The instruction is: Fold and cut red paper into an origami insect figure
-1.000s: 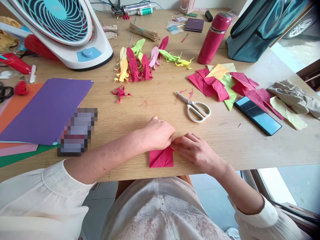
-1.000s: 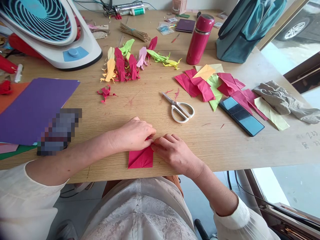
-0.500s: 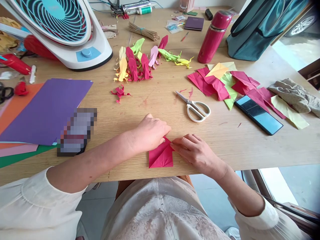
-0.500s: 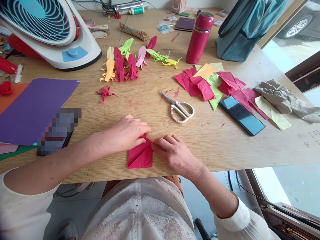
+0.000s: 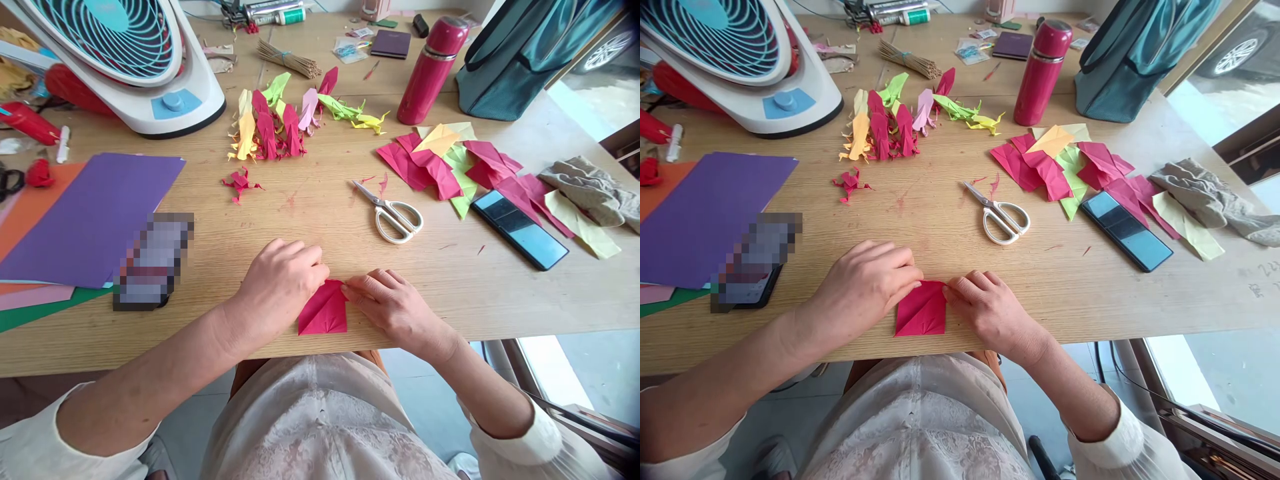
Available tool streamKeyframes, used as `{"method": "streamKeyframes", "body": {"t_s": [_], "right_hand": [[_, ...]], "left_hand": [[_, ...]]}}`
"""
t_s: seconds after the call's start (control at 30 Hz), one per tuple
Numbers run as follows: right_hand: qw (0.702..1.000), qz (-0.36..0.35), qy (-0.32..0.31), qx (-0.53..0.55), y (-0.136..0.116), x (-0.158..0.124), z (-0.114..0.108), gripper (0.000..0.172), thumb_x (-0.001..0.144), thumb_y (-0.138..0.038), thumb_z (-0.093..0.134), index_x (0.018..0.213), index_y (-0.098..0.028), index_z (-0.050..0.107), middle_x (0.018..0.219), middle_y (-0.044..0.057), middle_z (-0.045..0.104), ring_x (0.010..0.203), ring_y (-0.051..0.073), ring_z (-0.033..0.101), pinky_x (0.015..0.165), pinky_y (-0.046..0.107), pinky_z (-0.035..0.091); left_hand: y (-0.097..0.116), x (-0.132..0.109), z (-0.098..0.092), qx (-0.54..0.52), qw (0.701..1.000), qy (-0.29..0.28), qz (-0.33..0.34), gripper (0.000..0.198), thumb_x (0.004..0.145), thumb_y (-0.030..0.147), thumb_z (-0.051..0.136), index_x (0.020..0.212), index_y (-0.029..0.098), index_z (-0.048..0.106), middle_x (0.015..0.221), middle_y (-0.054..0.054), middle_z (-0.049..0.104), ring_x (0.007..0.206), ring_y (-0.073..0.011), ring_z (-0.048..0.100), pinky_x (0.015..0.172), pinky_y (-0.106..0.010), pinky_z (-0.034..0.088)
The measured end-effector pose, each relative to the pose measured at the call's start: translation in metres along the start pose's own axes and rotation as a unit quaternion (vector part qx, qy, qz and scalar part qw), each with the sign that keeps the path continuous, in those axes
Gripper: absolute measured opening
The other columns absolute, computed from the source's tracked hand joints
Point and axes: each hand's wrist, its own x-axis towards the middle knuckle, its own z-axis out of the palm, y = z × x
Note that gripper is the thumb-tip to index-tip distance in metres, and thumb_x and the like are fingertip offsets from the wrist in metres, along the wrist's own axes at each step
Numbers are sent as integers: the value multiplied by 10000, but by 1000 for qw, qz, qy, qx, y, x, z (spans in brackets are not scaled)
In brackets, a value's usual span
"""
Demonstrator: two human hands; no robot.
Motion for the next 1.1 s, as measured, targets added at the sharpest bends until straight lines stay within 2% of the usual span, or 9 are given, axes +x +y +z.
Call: {"method": "streamKeyframes", "body": {"t_s": [0.13,0.27,0.4,0.57,0.7,0.87,0.97,1.1], "right_hand": [[1000,0,3,0,1,-1,2,317,1002,-98,455,1262,-104,637,1121,133,694,880,238,542,708,379,460],[1000,-3,0,-3,1,-2,2,311,1000,-102,457,1249,-93,643,1124,139,695,881,242,544,713,382,455],[1000,-3,-3,1,2,-2,2,315,997,-91,449,1240,-104,651,1151,138,695,898,245,554,729,392,463],[1000,5,4,-1,2,-2,3,303,1004,-105,450,1215,-125,666,1135,121,710,893,235,574,722,390,467],[1000,4,17,-6,1,-2,4,294,1011,-104,446,1198,-127,672,1127,115,722,896,227,593,728,384,465],[1000,6,20,1,0,-2,2,286,1002,-94,452,1180,-125,674,1159,112,724,905,223,605,732,376,460],[999,36,19,21,-6,-1,0,236,995,-150,512,1159,-132,681,1160,103,722,890,219,612,750,376,458],[990,129,45,39,-25,2,4,182,979,-325,606,1049,-185,700,1140,92,727,916,225,623,806,391,445]], "left_hand": [[5,-14,7,11,997,67,21,193,914,103,594,772,205,676,725,-5,599,715,-190,529,684,-346,369],[8,-24,16,-4,994,101,30,237,926,81,555,761,203,674,705,-8,582,698,-188,500,669,-344,374],[9,-31,24,-40,993,105,26,233,933,86,559,762,192,676,739,-18,627,722,-182,535,676,-335,398],[10,-35,34,-97,987,123,45,225,971,86,516,865,171,695,978,-40,742,909,-177,650,816,-334,482],[10,-37,38,-110,982,138,63,218,966,67,506,894,151,694,1011,-52,757,944,-185,677,866,-344,520],[9,-40,42,-121,982,122,77,201,961,66,508,940,136,695,1125,-90,744,1042,-212,681,906,-364,548],[9,-42,45,-125,980,120,98,203,967,68,498,970,116,695,1172,-112,732,1090,-226,676,945,-377,558],[9,-45,47,-131,979,113,104,210,971,76,493,1022,111,694,1178,-123,726,1114,-228,670,963,-377,572]]}}
